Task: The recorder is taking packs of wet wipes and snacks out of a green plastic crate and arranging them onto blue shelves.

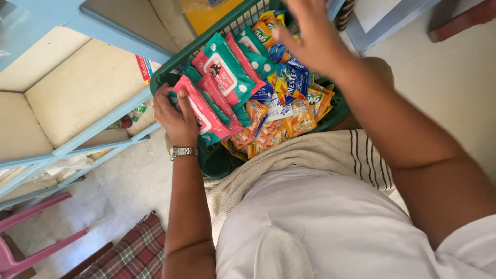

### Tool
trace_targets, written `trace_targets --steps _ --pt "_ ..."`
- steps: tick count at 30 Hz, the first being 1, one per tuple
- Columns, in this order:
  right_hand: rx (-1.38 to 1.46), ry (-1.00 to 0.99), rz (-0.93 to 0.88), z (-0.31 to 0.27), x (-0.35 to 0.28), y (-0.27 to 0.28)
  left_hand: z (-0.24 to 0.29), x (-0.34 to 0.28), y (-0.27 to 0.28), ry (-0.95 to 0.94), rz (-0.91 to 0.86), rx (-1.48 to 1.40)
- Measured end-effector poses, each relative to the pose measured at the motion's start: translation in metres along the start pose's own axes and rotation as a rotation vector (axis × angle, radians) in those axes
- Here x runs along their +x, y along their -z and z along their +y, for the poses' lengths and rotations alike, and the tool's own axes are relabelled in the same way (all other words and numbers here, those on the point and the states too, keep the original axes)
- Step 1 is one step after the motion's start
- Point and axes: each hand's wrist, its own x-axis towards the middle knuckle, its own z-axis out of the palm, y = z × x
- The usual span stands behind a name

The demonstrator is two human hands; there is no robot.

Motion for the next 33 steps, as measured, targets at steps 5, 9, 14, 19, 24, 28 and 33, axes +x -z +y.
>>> trace_targets --steps 5,9,14,19,24,28,33 --pt "0.297 0.097 -0.020 0.015 -0.103 -0.063 -0.010 -0.006 -0.002 -0.023 0.015 -0.024" --pt "0.415 -0.020 -0.050 0.031 -0.153 -0.100 -0.013 -0.005 -0.004 -0.017 0.014 -0.047" --pt "0.346 0.057 -0.048 0.020 -0.145 -0.090 -0.021 -0.008 -0.004 0.049 -0.023 -0.171" --pt "0.395 0.105 -0.121 -0.002 -0.139 -0.079 -0.025 -0.013 -0.002 0.113 -0.034 -0.320" --pt "0.556 0.115 -0.293 -0.016 -0.139 -0.068 -0.007 -0.019 0.001 0.170 -0.018 -0.270" --pt "0.667 -0.045 -0.369 -0.019 -0.142 -0.065 0.047 -0.020 0.004 0.043 -0.111 -0.159" --pt "0.746 -0.071 -0.386 -0.022 -0.140 -0.071 0.095 -0.027 -0.006 0.007 -0.295 -0.329"
